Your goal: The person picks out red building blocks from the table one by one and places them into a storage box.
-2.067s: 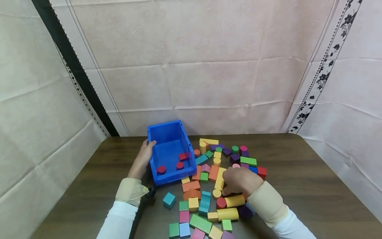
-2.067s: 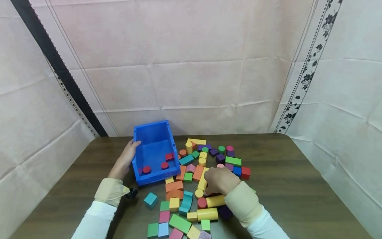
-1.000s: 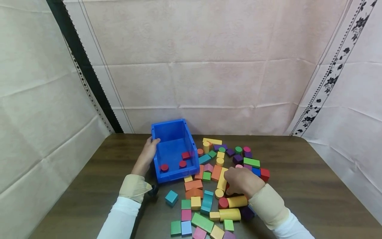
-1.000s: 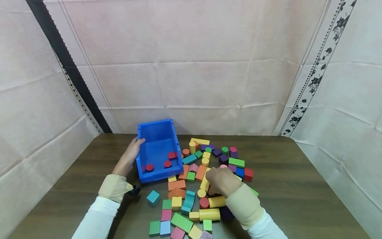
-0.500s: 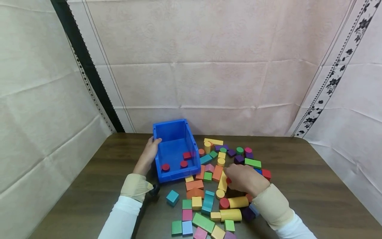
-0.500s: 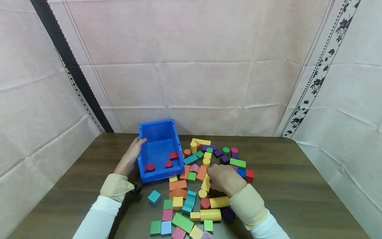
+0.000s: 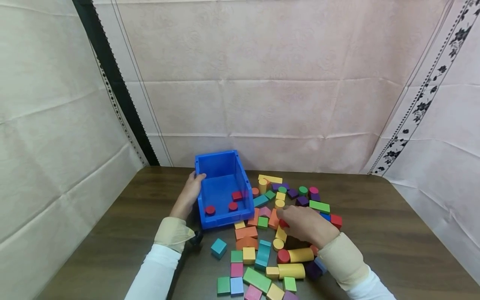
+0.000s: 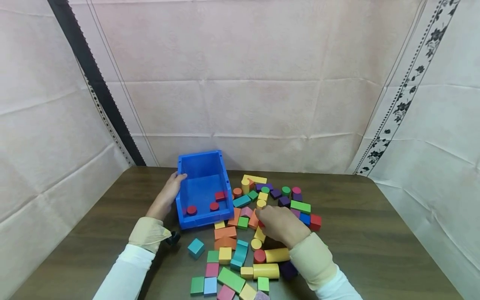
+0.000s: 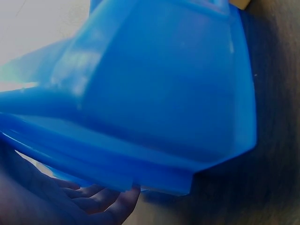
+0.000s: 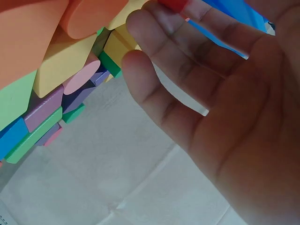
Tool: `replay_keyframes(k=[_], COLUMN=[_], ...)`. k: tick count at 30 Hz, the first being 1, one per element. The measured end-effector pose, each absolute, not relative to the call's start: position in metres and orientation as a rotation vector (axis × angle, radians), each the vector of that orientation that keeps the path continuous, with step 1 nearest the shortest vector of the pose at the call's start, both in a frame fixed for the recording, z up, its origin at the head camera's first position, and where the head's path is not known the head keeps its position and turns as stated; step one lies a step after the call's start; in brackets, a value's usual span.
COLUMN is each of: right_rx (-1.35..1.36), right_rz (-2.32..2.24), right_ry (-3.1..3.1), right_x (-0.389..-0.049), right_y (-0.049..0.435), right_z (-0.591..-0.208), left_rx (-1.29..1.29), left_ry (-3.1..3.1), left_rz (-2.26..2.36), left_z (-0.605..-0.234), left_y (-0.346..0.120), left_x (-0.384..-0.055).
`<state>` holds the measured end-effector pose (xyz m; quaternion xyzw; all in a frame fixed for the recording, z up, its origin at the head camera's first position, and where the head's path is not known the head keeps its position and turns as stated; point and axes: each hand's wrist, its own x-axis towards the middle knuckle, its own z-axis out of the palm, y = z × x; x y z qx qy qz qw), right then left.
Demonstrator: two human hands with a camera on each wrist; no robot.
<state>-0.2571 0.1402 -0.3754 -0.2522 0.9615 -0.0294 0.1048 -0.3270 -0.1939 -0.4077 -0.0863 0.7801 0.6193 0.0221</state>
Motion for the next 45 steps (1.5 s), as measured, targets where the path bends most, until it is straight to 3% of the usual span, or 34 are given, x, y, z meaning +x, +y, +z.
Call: replay_keyframes(k=[45], right_rx=[-0.848], right_rz=[-0.039], right_ry=[2.863], right_x=[-0.2582], right_y=[0.1413], right_z=[-0.3752], left_rx=[-0.222], left_ry=[2.411], left_rz=[1.934], left_z=[-0.4097], left_y=[-0.1958], left_x=[-0.3299])
